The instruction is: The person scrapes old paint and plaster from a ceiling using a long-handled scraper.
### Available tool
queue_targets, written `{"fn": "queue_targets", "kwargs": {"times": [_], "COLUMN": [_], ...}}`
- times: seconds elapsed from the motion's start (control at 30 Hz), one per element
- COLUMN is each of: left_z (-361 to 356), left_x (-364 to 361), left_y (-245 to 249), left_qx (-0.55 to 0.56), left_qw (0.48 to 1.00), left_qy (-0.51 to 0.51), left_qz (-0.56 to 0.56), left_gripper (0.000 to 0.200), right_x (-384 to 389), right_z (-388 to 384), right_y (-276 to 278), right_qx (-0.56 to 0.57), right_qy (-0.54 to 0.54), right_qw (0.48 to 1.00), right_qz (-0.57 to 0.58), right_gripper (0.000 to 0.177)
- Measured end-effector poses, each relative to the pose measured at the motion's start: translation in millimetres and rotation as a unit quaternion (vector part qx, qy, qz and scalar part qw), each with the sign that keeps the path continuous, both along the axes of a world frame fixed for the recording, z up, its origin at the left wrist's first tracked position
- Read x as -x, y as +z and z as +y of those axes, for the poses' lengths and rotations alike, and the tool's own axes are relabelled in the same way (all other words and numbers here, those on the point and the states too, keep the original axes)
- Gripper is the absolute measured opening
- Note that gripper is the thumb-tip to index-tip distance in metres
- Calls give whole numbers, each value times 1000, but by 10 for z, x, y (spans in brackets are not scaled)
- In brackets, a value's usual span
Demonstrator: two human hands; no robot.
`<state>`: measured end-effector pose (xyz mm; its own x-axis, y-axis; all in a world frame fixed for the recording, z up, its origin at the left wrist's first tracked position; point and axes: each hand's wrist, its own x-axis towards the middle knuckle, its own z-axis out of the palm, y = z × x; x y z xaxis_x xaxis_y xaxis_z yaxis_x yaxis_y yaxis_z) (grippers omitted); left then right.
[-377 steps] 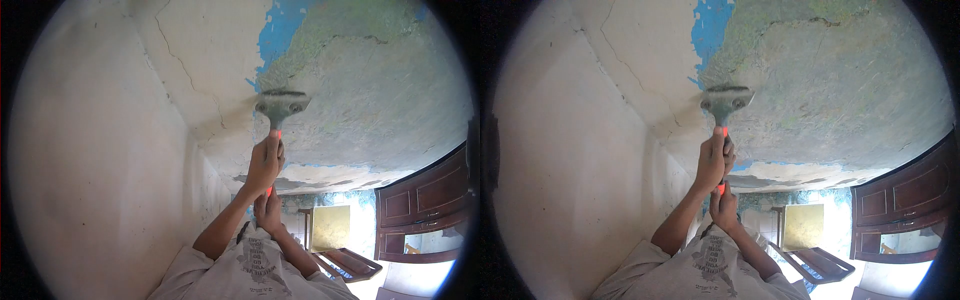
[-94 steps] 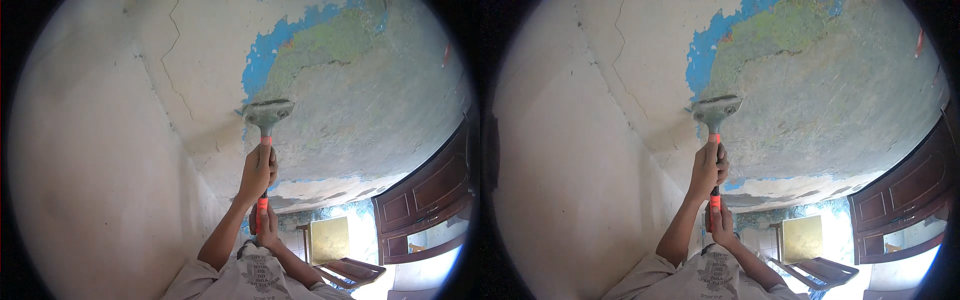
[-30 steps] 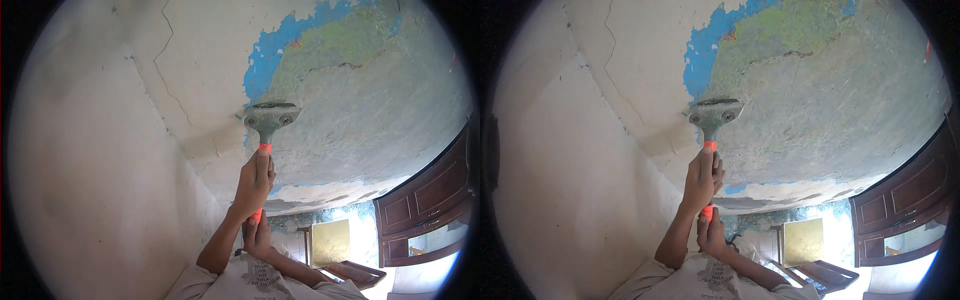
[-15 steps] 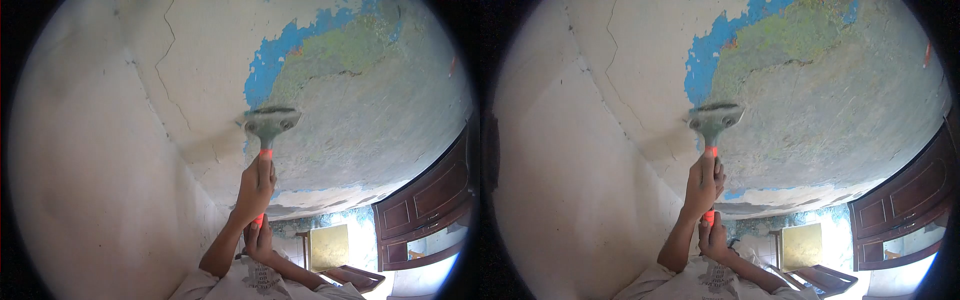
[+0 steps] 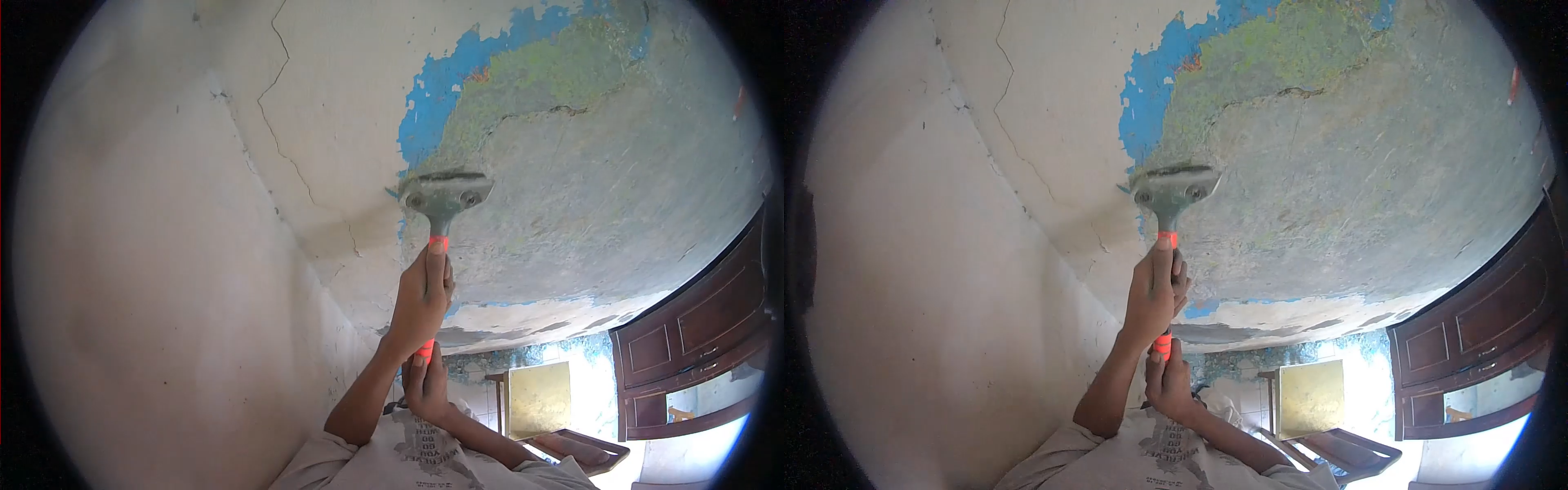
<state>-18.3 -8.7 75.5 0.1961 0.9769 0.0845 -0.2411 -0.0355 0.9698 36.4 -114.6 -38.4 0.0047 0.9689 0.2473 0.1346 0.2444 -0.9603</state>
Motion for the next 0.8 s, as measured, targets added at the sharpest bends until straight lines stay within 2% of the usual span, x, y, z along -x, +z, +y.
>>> {"fn": "queue_targets", "kwargs": {"times": [0.1,0.23,0.4,0.53,0.6,0.73,0.8], "left_z": [31,-5,10,-5,-5,-15,9], "left_x": [-15,-4,2,8,39,53,-3], "left_y": [23,179,-22,179,131,-53,86], "left_qx": [-1,-17,-4,-6,3,-8,-4], "left_qw": [1000,1000,1000,1000,1000,1000,1000], "left_qy": [-8,0,1,7,-8,11,15], "left_qz": [-16,-12,-29,-8,-30,-7,-21], "left_gripper": [47,50,46,44,44,45,49], "right_x": [6,26,30,34,54,63,69], "right_z": [4,18,-11,7,-8,23,9], "right_y": [-75,62,-138,32,90,-110,-64], "right_qx": [-37,-13,-5,-18,-11,-31,-29], "right_qy": [-28,-6,-25,-7,-9,-23,-29], "right_qw": [999,1000,999,1000,1000,999,999], "right_qz": [-27,4,-25,-5,-4,-15,-13], "right_gripper": [38,38,37,37,37,36,36]}}
